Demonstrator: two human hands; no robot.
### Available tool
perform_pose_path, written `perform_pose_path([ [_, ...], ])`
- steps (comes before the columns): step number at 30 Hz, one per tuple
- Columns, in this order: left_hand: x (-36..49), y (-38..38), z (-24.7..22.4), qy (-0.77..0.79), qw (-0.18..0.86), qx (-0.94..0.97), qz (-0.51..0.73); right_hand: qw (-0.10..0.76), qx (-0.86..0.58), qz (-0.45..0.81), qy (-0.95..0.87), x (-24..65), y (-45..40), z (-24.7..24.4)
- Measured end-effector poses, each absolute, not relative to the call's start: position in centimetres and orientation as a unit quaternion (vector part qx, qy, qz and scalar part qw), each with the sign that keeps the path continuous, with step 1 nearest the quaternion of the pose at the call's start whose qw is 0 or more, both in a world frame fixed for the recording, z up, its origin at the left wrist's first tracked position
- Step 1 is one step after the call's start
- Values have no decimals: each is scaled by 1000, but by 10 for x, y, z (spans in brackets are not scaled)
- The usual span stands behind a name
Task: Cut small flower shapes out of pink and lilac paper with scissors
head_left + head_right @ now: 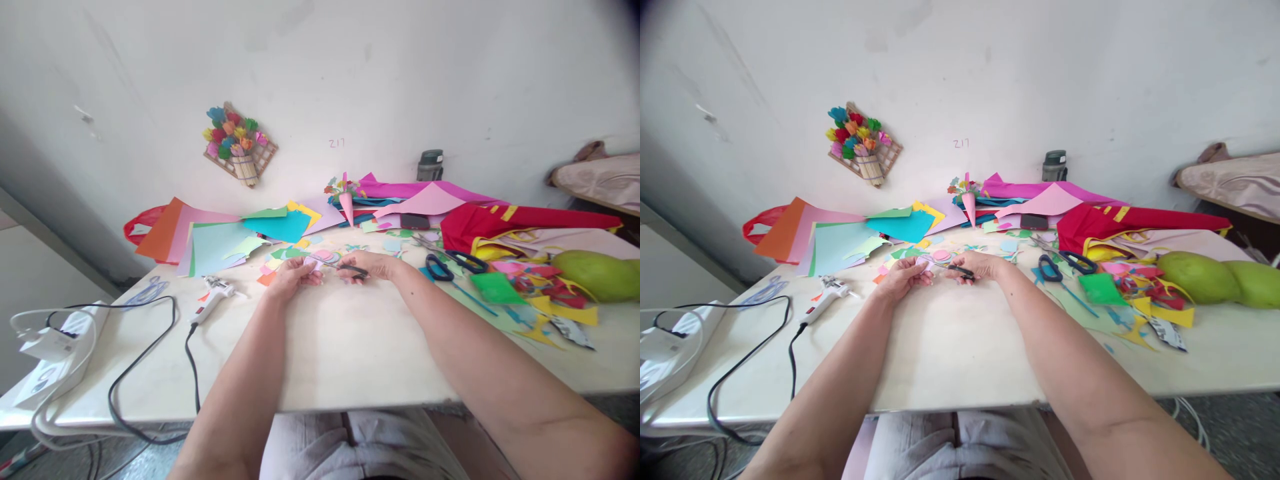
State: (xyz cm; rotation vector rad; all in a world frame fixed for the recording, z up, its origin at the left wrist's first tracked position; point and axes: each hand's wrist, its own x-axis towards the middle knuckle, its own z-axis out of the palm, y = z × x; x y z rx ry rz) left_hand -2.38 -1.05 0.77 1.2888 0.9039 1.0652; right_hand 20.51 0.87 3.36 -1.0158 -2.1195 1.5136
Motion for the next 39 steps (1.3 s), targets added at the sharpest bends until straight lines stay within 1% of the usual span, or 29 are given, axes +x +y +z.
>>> perform_pose_path([
  [39, -25, -10, 7, 379, 592, 549, 452, 194, -338, 567, -726, 205, 11, 31],
])
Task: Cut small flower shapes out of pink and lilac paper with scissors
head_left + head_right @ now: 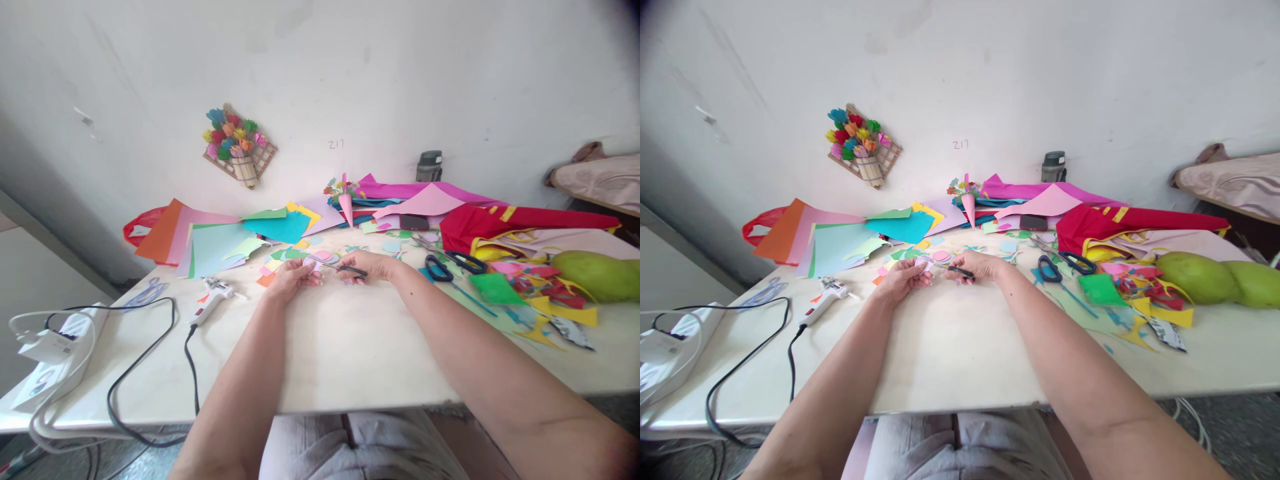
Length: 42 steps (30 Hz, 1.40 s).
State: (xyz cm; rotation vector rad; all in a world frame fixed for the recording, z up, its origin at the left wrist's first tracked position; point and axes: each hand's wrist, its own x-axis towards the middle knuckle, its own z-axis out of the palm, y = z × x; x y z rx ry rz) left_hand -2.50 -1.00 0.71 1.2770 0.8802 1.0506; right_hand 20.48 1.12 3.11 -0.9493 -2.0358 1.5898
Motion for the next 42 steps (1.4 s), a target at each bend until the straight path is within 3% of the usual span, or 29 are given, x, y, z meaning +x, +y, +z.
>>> perform_pose_path([
  [42, -21, -14, 10, 377, 615, 517, 461, 235, -341, 568, -711, 197, 11, 26],
])
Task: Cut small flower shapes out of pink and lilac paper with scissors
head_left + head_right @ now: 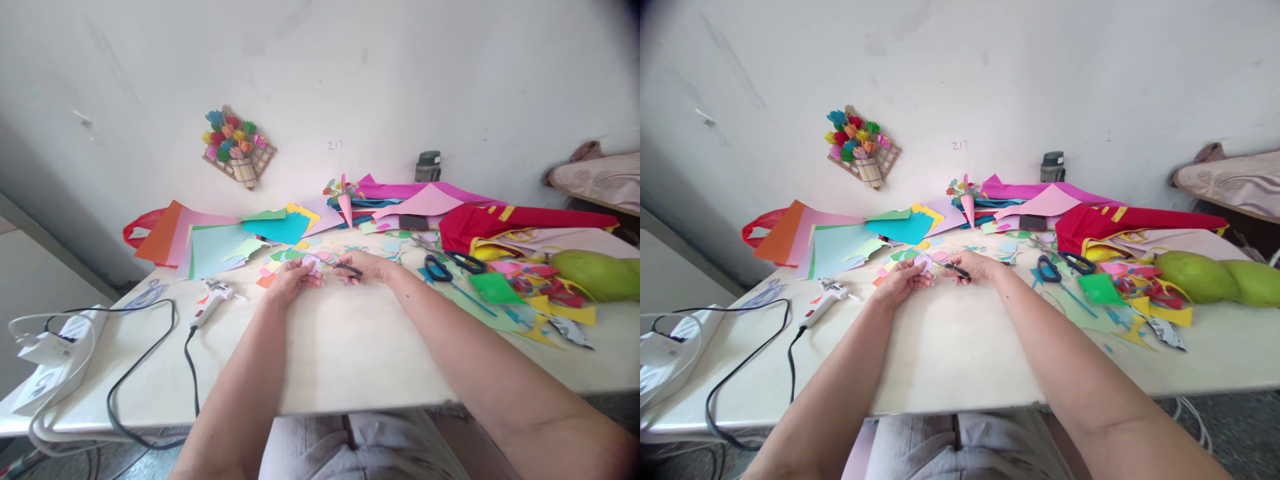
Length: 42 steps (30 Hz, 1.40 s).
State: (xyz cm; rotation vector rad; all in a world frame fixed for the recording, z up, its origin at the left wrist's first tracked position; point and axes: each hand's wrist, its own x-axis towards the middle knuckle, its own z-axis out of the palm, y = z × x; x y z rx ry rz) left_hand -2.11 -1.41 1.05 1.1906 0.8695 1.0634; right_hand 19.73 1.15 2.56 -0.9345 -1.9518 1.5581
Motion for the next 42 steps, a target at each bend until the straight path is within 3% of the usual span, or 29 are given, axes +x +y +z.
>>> perform_pose_path([
  [12, -24, -9, 6, 396, 572, 530, 485, 212, -340, 578, -711, 198, 23, 16],
  [42, -21, -11, 8, 369, 591, 522, 493, 225, -373, 548, -714, 193, 7, 28],
])
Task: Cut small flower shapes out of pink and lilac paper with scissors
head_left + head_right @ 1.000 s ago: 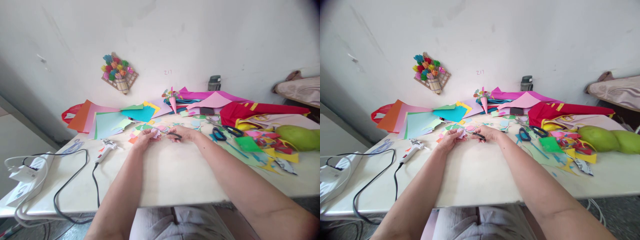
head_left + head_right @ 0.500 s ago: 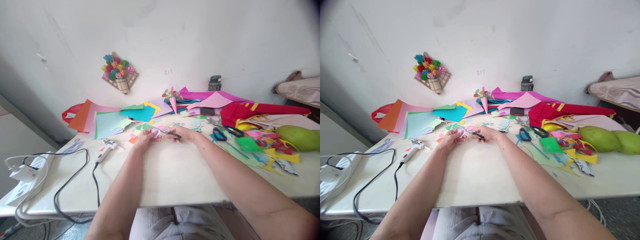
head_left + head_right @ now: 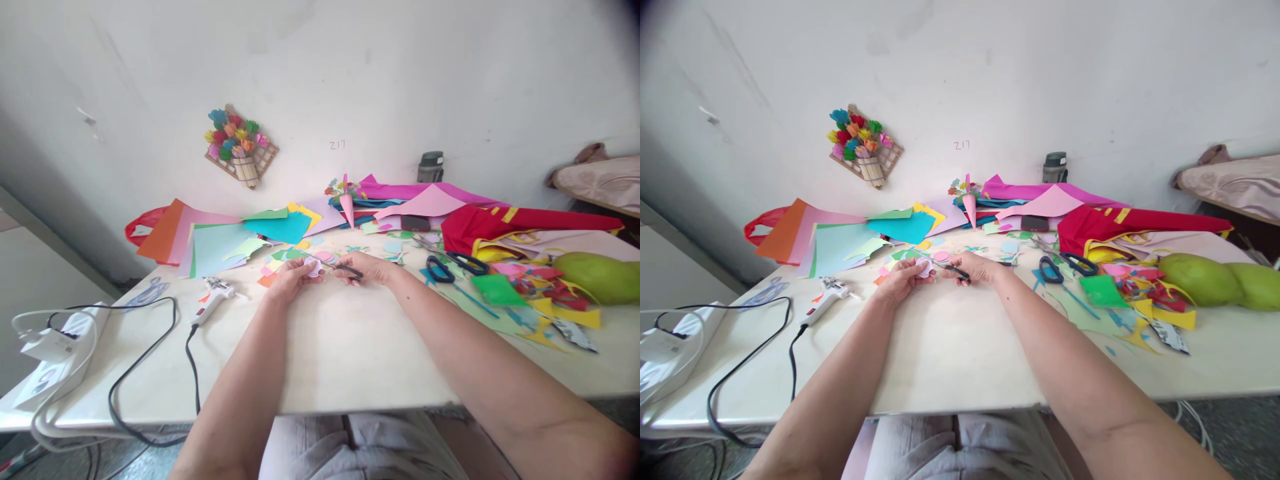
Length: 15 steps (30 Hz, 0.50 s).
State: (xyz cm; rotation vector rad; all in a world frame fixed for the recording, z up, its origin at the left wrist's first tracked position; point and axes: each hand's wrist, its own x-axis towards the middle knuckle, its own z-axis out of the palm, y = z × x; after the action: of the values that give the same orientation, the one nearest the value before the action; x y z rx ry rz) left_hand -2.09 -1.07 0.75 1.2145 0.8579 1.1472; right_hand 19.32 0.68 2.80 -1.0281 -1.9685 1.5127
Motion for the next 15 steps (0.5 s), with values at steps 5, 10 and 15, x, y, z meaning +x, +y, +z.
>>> perform_pose_path([
  [5, -21, -11, 7, 371, 584, 517, 504, 210, -376, 556, -710, 194, 5, 29],
  [10, -19, -13, 9, 370, 591, 515, 498, 211, -377, 554, -711, 194, 3, 31],
  [15, -19, -11, 8, 365, 591, 522, 494, 217, -377, 545, -717, 193, 5, 30],
])
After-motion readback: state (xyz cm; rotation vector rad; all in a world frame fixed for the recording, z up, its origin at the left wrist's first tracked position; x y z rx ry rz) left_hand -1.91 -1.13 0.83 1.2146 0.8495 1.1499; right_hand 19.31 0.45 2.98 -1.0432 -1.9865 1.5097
